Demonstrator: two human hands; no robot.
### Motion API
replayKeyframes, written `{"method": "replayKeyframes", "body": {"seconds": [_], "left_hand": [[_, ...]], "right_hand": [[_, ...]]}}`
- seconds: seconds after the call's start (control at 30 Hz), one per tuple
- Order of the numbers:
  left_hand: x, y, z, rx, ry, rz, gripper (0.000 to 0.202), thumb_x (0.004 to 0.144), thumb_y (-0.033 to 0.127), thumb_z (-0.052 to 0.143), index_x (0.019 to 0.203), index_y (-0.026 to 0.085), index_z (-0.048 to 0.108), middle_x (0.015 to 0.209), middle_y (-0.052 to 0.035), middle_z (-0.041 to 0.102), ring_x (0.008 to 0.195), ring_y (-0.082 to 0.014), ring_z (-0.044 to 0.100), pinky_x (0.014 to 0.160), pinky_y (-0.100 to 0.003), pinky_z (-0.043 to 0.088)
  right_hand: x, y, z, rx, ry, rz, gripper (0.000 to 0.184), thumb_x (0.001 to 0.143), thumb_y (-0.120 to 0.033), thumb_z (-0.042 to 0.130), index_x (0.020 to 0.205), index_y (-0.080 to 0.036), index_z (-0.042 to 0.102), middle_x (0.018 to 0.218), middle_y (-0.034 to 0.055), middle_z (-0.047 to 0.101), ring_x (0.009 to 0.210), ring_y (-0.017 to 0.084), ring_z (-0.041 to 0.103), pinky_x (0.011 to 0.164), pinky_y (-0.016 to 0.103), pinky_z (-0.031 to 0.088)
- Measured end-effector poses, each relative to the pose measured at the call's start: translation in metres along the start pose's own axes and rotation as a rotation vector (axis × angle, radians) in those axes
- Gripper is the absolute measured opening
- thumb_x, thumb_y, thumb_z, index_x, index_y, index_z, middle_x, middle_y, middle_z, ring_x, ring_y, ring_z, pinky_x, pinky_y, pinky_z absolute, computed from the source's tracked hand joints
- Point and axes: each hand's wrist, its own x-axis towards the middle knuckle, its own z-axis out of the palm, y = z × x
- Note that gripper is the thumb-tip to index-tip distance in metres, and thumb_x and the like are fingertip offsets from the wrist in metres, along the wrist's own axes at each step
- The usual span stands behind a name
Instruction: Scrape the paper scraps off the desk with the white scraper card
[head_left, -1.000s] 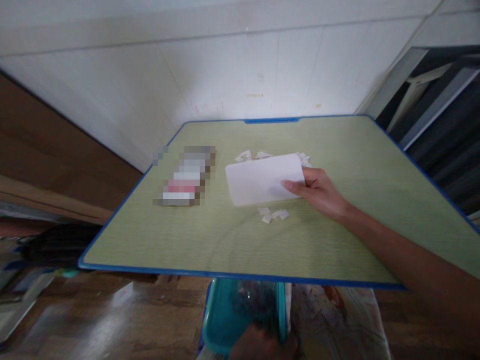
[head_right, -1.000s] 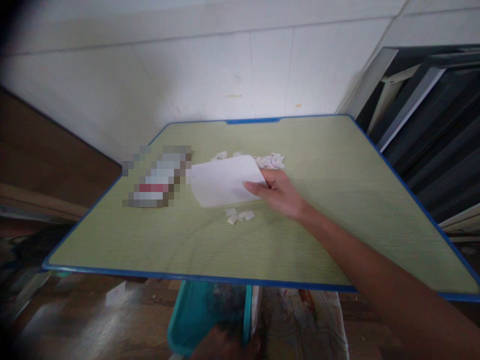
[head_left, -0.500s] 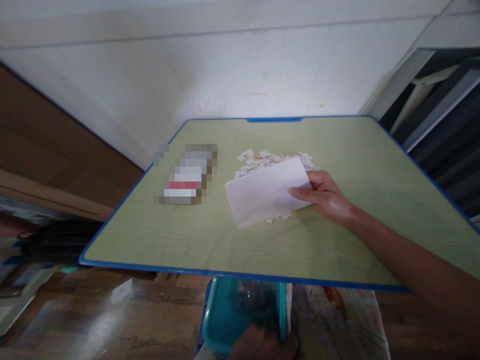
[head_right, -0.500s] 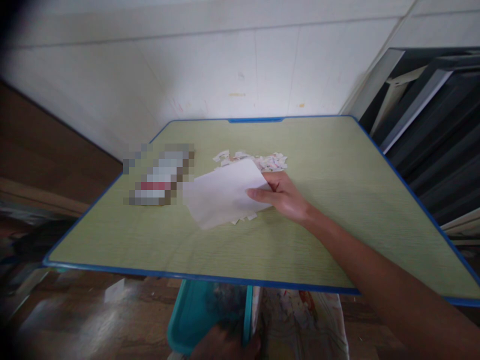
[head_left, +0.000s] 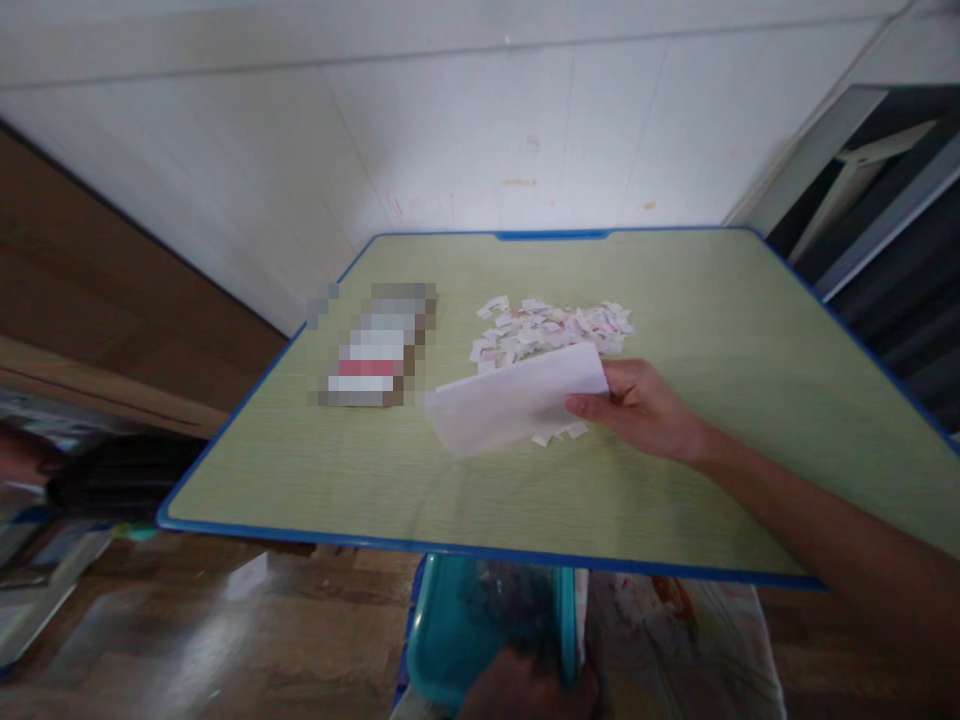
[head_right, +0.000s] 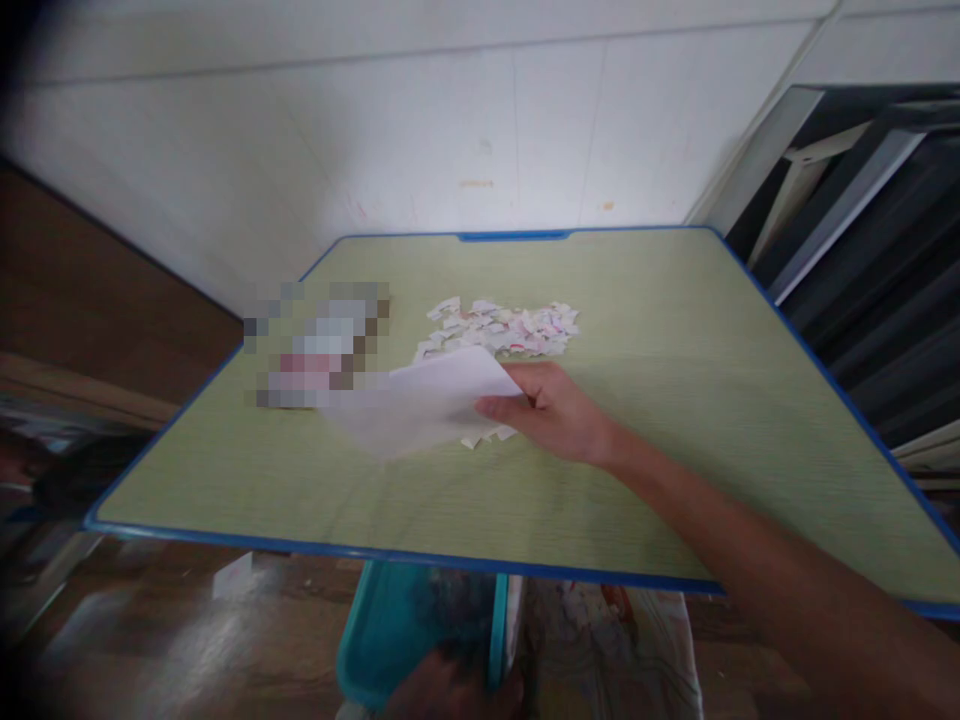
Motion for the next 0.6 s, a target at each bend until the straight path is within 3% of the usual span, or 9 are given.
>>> {"method": "replayKeyframes", "body": {"seconds": [0.1,0.23,0.43,0.6], "left_hand": [[0.001,0.000,-0.002,0.004,-0.018,0.009,0.016,0.065,0.024,0.052,0.080,0.023,0.048,0.042,0.0066,0.049,0.030,-0.0143,0.043,0.028,-0.023,0.028],[0.003,-0.002,-0.007,-0.040,-0.020,-0.013,0.013,0.064,0.026,0.055,0.074,0.023,0.048,0.042,0.0065,0.049,0.030,-0.0137,0.043,0.028,-0.022,0.027],[0.003,-0.001,-0.003,-0.025,-0.041,-0.009,0.007,0.067,0.024,0.051,0.072,0.023,0.046,0.045,0.0057,0.050,0.034,-0.0133,0.046,0.031,-0.021,0.030],[0.001,0.001,-0.002,-0.067,-0.084,-0.023,0.005,0.069,0.022,0.048,0.071,0.023,0.044,0.046,0.0059,0.051,0.036,-0.0136,0.046,0.032,-0.022,0.033]], "right_hand": [[-0.001,-0.001,-0.003,0.163,0.034,0.032,0.017,0.072,-0.026,0.053,0.083,-0.016,0.059,0.079,0.0006,0.060,0.066,0.009,0.055,0.057,0.019,0.043],[-0.001,0.000,-0.003,0.092,0.109,0.027,0.017,0.072,-0.026,0.052,0.083,-0.015,0.060,0.079,0.0007,0.060,0.066,0.009,0.054,0.059,0.020,0.043],[-0.002,-0.002,0.009,-0.132,0.000,0.000,0.022,0.075,-0.030,0.049,0.082,-0.014,0.062,0.071,0.0007,0.060,0.063,0.009,0.053,0.055,0.019,0.042],[-0.006,-0.008,0.012,0.008,-0.111,-0.002,0.020,0.073,-0.027,0.051,0.087,-0.016,0.062,0.074,0.0002,0.061,0.064,0.009,0.054,0.057,0.018,0.043]]}}
